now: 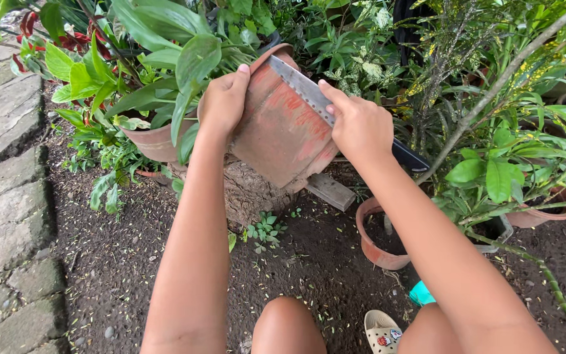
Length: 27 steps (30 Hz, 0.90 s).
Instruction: The person holds a terracotta pot with one hand and uses a serrated knife to scrape the exterior surface. The person repeatedly scrapes the same area of the pot's side while kneeling in a garden setting.
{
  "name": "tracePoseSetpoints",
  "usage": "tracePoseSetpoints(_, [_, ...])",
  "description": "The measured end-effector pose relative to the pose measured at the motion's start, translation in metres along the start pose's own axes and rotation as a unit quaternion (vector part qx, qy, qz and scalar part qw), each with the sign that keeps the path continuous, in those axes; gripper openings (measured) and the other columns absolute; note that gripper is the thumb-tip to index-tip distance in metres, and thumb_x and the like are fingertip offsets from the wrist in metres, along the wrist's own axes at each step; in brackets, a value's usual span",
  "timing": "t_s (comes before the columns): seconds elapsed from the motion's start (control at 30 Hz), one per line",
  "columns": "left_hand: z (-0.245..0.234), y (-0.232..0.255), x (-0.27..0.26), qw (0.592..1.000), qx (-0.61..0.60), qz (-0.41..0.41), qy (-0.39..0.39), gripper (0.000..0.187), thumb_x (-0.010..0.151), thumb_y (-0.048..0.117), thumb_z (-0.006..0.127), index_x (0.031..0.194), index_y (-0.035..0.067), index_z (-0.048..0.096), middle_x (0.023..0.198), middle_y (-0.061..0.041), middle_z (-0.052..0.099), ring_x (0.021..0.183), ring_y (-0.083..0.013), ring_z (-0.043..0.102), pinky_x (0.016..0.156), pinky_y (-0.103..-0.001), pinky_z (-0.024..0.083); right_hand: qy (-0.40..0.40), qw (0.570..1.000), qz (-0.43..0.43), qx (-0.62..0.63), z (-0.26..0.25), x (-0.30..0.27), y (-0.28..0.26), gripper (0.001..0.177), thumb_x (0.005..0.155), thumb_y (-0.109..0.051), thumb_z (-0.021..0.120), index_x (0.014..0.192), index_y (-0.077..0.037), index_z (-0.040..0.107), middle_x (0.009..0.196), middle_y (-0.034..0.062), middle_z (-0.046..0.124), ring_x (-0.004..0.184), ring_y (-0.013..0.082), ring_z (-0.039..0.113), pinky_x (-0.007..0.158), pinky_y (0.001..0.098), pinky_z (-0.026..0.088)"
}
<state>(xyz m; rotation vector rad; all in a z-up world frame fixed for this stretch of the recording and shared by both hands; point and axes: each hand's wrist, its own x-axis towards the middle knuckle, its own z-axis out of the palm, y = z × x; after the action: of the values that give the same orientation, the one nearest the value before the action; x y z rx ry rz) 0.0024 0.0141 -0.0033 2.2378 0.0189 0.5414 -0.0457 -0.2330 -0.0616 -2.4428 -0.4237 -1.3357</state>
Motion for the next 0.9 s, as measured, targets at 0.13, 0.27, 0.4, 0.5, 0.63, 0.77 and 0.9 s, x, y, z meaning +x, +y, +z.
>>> tracePoseSetpoints(0.13, [-0.005, -0.009, 0.0, 1.0, -0.023, -0.002, 0.018, 0.054, 0.095, 0.063, 0.048, 0.096, 0.017, 0.077, 0.086, -0.007, 0.074, 0.086, -0.0264, 0.069, 0.085, -0.039, 0.049, -0.021, 0.999, 0.021, 0.029, 0.004, 0.007, -0.005, 0.036, 0.097, -0.02, 0.07, 0.132, -0.031, 0.073, 0.08, 0.009, 0.074, 0.066, 0.0289, 0.07, 0.054, 0.0426, 0.051])
tracePoseSetpoints(0.27, [-0.008, -0.014, 0.0, 0.999, -0.031, -0.025, 0.031, 0.054, 0.093, 0.063, 0.049, 0.102, 0.019, 0.079, 0.091, -0.007, 0.075, 0.089, -0.0251, 0.069, 0.088, -0.038, 0.049, -0.02, 0.999, 0.016, 0.033, 0.009, 0.016, -0.007, 0.035, 0.097, -0.02, 0.07, 0.129, -0.032, 0.075, 0.077, 0.0097, 0.073, 0.065, 0.0286, 0.07, 0.054, 0.0426, 0.051])
tracePoseSetpoints(0.4, [-0.012, -0.018, -0.004, 0.999, -0.031, -0.038, 0.015, 0.058, 0.099, 0.062, 0.048, 0.102, 0.013, 0.079, 0.091, -0.012, 0.075, 0.089, -0.0268, 0.069, 0.088, -0.037, 0.051, -0.064, 0.993, 0.094, 0.031, 0.016, 0.022, 0.007, 0.034, 0.097, -0.02, 0.069, 0.127, -0.033, 0.075, 0.081, 0.0139, 0.074, 0.066, 0.032, 0.07, 0.061, 0.0443, 0.054])
tracePoseSetpoints(0.5, [-0.013, -0.024, -0.007, 0.997, -0.072, -0.007, 0.034, 0.054, 0.095, 0.061, 0.05, 0.103, 0.017, 0.08, 0.091, -0.007, 0.077, 0.088, -0.0217, 0.071, 0.086, -0.034, 0.05, -0.058, 0.986, 0.147, 0.051, 0.018, 0.026, 0.021, 0.03, 0.094, -0.021, 0.071, 0.121, -0.03, 0.078, 0.087, 0.0178, 0.074, 0.077, 0.0373, 0.071, 0.069, 0.047, 0.056])
tracePoseSetpoints(0.63, [-0.009, -0.025, -0.006, 0.997, -0.072, 0.014, 0.02, 0.055, 0.096, 0.061, 0.049, 0.103, 0.015, 0.079, 0.088, -0.009, 0.077, 0.086, -0.0227, 0.07, 0.084, -0.036, 0.052, -0.144, 0.971, 0.191, 0.007, 0.026, 0.036, 0.022, 0.022, 0.091, -0.029, 0.072, 0.108, -0.018, 0.08, 0.091, 0.0217, 0.073, 0.086, 0.0415, 0.071, 0.075, 0.0508, 0.055])
tracePoseSetpoints(0.77, [-0.011, -0.018, -0.011, 0.998, -0.055, -0.004, 0.031, 0.054, 0.095, 0.062, 0.051, 0.101, 0.017, 0.08, 0.087, -0.007, 0.076, 0.087, -0.0228, 0.069, 0.087, -0.037, 0.049, -0.175, 0.96, 0.215, -0.021, 0.028, 0.054, 0.016, 0.026, 0.092, -0.033, 0.072, 0.095, -0.008, 0.079, 0.092, 0.0216, 0.073, 0.087, 0.0419, 0.071, 0.076, 0.0517, 0.055])
tracePoseSetpoints(0.9, [-0.01, -0.012, -0.013, 0.998, -0.05, -0.006, 0.029, 0.055, 0.095, 0.062, 0.049, 0.097, 0.016, 0.079, 0.086, -0.008, 0.075, 0.087, -0.0253, 0.07, 0.087, -0.039, 0.05, -0.163, 0.965, 0.2, -0.039, 0.018, 0.051, 0.008, 0.029, 0.094, -0.031, 0.072, 0.09, -0.002, 0.077, 0.089, 0.023, 0.072, 0.085, 0.0432, 0.07, 0.075, 0.0525, 0.055])
